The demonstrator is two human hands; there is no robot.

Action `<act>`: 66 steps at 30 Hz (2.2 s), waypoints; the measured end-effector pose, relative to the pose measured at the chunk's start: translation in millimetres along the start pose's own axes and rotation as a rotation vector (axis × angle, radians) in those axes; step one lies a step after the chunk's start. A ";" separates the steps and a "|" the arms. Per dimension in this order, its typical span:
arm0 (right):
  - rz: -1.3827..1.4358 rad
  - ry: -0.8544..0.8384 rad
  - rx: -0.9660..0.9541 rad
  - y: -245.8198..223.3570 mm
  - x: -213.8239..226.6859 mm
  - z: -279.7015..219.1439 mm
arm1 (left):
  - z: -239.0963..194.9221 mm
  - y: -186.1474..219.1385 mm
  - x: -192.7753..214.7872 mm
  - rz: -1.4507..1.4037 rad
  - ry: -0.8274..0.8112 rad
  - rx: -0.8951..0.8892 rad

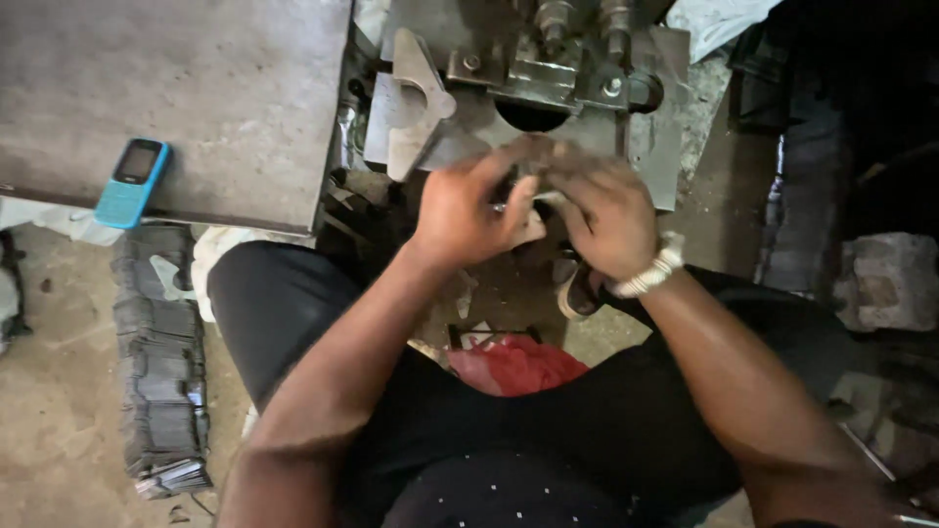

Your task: Manually feeding metal sheets into a pressing machine to shape metal parts.

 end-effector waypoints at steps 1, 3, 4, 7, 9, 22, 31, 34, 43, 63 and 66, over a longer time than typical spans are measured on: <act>0.004 0.009 0.005 -7.2 0.0 3.1 | 0.5 -3.9 8.2 0.010 0.003 -0.003; 0.339 -0.227 -0.538 12.7 -20.7 -4.7 | -0.4 -23.8 28.0 -0.071 0.110 0.172; 0.339 -0.229 -0.539 24.4 -35.1 -4.8 | -0.9 -43.5 26.7 -0.072 0.110 0.174; 0.946 -0.192 -0.904 69.8 -87.7 -13.3 | -4.7 -94.7 31.7 0.278 0.203 0.192; 1.150 -0.189 -1.096 95.3 -113.0 -12.3 | -11.3 -101.6 32.0 0.695 0.281 0.010; 1.267 -0.097 -1.047 108.9 -135.0 -2.3 | -8.3 -104.2 29.8 0.424 0.249 0.006; 1.442 0.009 -1.023 105.6 -137.3 -4.9 | -5.6 -25.3 33.6 0.071 0.149 -0.108; 1.557 0.037 -1.032 118.1 -138.6 -25.8 | -5.6 -17.2 3.8 -0.060 0.005 -0.210; 0.860 0.102 -1.126 155.0 -28.4 -74.9 | 1.2 -32.2 -61.4 0.182 0.023 -0.344; 0.018 0.406 -0.594 135.3 5.5 -26.3 | -0.2 -44.7 -76.6 0.284 0.009 -0.252; 0.004 0.208 -0.316 73.5 -6.3 -18.6 | 1.2 -38.0 -69.9 0.264 0.028 -0.283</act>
Point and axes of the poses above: each hand's wrist, its own z-axis towards the middle knuckle, its own x-axis out of the back of the hand, y = z × x, the point moved 7 cm from there along z, towards the middle knuckle, and after that the axes turned 6 degrees about -z, right-handed, at the moved point
